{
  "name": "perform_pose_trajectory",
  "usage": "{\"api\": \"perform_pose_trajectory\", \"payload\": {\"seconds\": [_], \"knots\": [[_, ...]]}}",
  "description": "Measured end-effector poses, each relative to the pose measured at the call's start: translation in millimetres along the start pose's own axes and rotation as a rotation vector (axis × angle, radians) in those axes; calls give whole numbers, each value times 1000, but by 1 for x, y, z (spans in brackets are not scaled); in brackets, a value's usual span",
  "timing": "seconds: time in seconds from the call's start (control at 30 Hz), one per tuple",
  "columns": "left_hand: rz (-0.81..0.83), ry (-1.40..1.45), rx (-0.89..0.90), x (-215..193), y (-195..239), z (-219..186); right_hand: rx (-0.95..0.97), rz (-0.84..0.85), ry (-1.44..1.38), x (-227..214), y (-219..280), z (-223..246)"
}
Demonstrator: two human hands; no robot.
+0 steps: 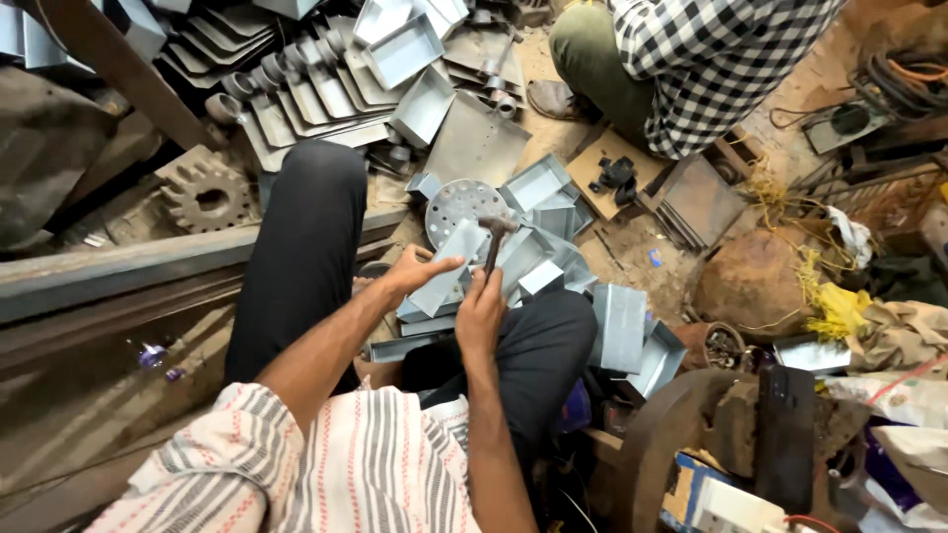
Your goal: The person assembles metal parts by positioning a circular metal plate with holes over a stack of rectangular metal boxes and striking it with a hammer to secure it.
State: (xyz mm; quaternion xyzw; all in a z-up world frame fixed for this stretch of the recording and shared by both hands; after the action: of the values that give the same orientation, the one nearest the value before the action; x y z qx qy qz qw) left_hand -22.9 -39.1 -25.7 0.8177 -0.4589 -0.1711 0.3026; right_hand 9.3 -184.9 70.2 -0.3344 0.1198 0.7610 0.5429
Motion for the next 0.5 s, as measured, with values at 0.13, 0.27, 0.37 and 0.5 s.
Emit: {"api": "perform_pose_trajectory", "payload": {"seconds": [0.13, 0.27, 0.37, 0.5], "knots": [[30, 41, -26, 4, 12, -5, 94, -60, -55, 1, 6, -27], [-136, -114, 137, 12, 13, -21, 206, -136, -114, 11, -7, -47], [-333, -372, 283, 15, 11, -38, 210, -154, -137, 16, -6, -54], [-482, -795, 504, 21, 2, -61, 57, -192, 9, 18, -4, -52]]}}
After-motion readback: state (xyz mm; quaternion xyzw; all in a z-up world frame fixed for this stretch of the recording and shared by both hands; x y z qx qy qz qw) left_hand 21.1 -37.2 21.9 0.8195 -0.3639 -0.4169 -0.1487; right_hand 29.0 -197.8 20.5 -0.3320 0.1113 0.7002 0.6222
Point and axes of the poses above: each hand's wrist, its own y-axis away from the middle knuckle, its own x-axis out of the palm, z = x × y, the point moved 1 cm from there along -y, towards the middle knuckle, and after that the axes turned 3 degrees about y, right-handed, at the moved point
